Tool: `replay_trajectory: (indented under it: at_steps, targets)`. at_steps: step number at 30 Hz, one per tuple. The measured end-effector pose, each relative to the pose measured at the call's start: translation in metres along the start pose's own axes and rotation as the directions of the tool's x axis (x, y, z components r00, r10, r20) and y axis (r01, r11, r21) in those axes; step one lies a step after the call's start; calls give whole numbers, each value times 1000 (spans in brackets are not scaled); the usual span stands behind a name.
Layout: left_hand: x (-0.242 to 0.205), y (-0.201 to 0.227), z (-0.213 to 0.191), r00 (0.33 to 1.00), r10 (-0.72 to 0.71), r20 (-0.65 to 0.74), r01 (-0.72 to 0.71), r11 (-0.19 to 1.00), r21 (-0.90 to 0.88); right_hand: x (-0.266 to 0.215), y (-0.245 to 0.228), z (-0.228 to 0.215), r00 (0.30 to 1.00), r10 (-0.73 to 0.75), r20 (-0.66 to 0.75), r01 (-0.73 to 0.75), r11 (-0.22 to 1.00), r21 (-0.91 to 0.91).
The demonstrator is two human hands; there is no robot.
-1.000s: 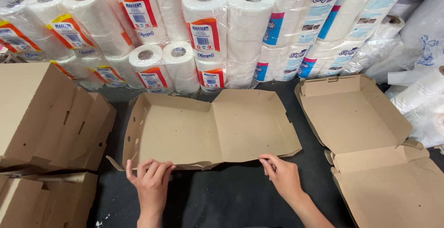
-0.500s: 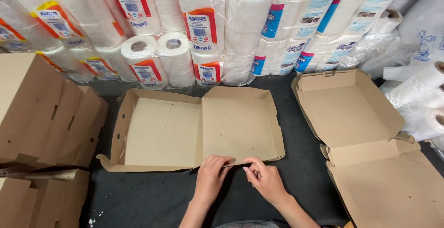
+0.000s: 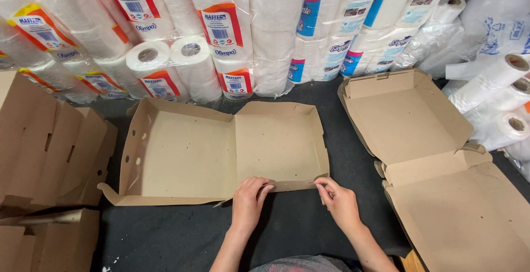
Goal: The person repeatedly picks up flat cardboard pizza boxes, unfolds them on a table, and folds the side flaps to form the box shape. The person then stacks the assembled boxes on a pile to the left. The process is repeated for multiple boxes throughout the clip.
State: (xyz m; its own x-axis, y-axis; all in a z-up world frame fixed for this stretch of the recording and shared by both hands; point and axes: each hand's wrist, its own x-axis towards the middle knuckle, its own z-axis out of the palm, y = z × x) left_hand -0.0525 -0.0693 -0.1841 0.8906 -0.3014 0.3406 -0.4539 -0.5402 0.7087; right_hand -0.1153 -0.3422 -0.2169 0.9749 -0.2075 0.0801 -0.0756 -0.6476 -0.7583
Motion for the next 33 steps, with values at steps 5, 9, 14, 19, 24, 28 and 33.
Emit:
replay_trajectory:
  at_steps: [5,9,14,19,24,28,33]
  targets:
    - [-2,-4,2,999,-49,20,50,999,-22,-4,7,-6,999,-45,17,43,993,110]
    - [-2,-3,4,999,-36,9,37,996,-77,-4,10,-12,998,-67,-3,65,965,252]
    - [-4,-6,6,999,-43,23,44,997,-65,-3,1,-19,997,-1,76,-9,991,131]
    - [-4,-5,1,998,-55,17,56,997,-60,-3,0,-17,991,-44,129,48,999,-26]
    - [4,21,-4,975,223,12,-219,944,249,-4,0,-9,970,-229,82,233,972,-36]
    - [10,40,26,925,378,-38,-348,883,313,-10,-18,-3,978,-197,65,201,978,-54]
    - [10,45,60,902,430,-25,-391,842,371,-16,-28,3,994,-54,91,55,998,-12]
